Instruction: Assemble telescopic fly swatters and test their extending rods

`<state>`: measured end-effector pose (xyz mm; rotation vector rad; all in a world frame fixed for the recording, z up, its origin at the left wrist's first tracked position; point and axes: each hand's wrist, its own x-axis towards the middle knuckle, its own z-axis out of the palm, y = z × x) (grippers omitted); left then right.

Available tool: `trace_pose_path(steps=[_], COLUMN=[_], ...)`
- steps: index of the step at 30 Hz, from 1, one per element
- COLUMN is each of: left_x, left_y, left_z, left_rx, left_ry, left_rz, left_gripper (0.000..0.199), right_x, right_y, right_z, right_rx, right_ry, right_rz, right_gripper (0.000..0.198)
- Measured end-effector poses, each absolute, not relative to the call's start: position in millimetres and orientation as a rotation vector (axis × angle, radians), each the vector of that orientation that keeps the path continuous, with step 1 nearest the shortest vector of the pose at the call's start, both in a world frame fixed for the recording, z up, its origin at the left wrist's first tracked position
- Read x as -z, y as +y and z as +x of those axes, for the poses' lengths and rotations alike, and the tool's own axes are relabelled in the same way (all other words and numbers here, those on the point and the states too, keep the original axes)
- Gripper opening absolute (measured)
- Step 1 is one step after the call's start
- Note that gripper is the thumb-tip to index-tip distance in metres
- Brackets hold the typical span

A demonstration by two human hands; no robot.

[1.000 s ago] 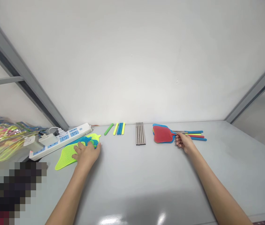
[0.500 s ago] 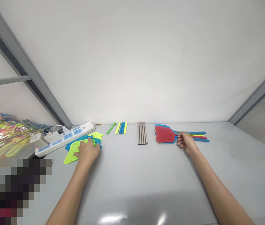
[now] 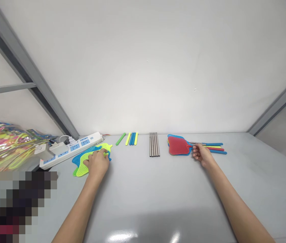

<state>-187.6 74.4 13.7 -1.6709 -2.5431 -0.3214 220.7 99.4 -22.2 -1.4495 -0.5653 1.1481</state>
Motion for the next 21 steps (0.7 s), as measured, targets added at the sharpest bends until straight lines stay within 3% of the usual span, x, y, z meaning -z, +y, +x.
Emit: trace_pose_path(steps=[15,21], left_x=[-8.1,-7.6], left_y=[79.0,78.6], left_z=[-189.9,-187.9], left_rx=[0.429,0.528], left_ry=[-2.434,-2.299], left_rz=[-1.741,-1.725], left_gripper=[0.023,0.017], right_x=[0.6,-2.6], right_y=[83.9,61.1], right_z=[182.2,128.8], right_rx=[-1.072,-1.442], right_ry=[-0.678,-0.905], right_rz=[-1.213,-1.071], right_gripper=[0.016,0.018])
